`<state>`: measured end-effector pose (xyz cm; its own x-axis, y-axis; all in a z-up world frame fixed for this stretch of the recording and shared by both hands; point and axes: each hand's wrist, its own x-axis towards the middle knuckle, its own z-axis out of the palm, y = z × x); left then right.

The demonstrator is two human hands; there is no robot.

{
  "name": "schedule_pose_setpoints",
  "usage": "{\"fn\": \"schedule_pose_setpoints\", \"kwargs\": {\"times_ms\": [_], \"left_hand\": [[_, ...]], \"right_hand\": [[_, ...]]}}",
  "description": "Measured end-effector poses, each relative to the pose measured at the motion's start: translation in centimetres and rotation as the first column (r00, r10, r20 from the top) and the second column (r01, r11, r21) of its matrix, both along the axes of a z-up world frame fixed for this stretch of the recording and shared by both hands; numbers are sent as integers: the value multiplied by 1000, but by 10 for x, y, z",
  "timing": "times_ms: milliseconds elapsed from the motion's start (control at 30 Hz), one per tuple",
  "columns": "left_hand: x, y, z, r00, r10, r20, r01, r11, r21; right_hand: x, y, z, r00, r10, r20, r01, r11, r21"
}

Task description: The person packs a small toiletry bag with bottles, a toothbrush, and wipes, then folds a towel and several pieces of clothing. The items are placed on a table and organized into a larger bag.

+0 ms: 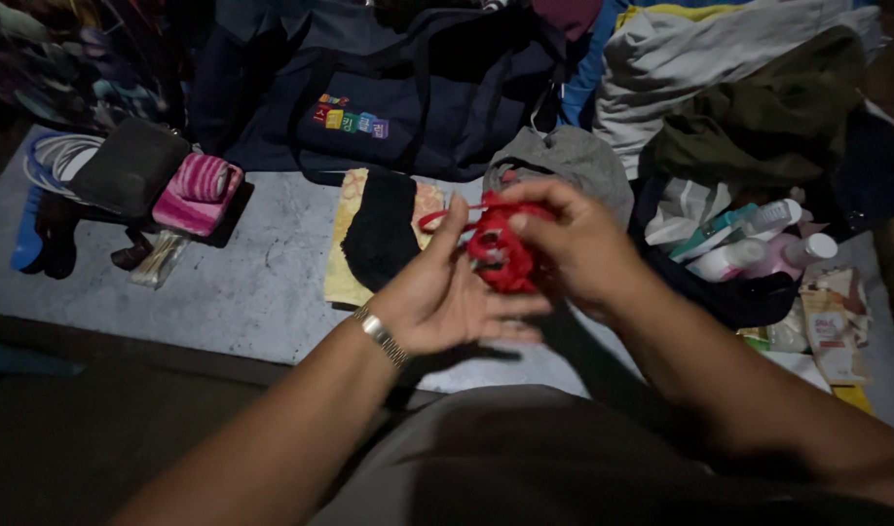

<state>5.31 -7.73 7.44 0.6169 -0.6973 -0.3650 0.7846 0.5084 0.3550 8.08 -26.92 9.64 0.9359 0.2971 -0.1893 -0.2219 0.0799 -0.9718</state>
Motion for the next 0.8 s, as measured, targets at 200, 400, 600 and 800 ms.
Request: {"fn": "schedule_pose_setpoints", "kwargs": {"times_ms": [200,400,600,800], "left_hand": [[31,-7,-16,931,297,213,-321,943,91],[48,47,-3,812,299,501,-546,691,474],[31,76,-6,664,-617,423,-665,-227,712],[9,44,-27,606,-770,198,-683,-376,627]], "right_hand": [[-12,-3,-4,952,180,246,-114,959,-259],[-8,-20,-9,971,68,230,-1,959,-283],[-10,-33,-17,993,-26,111,64,933,-354],[-12,-36,-31,995,-16,97,54,913,-405]]}}
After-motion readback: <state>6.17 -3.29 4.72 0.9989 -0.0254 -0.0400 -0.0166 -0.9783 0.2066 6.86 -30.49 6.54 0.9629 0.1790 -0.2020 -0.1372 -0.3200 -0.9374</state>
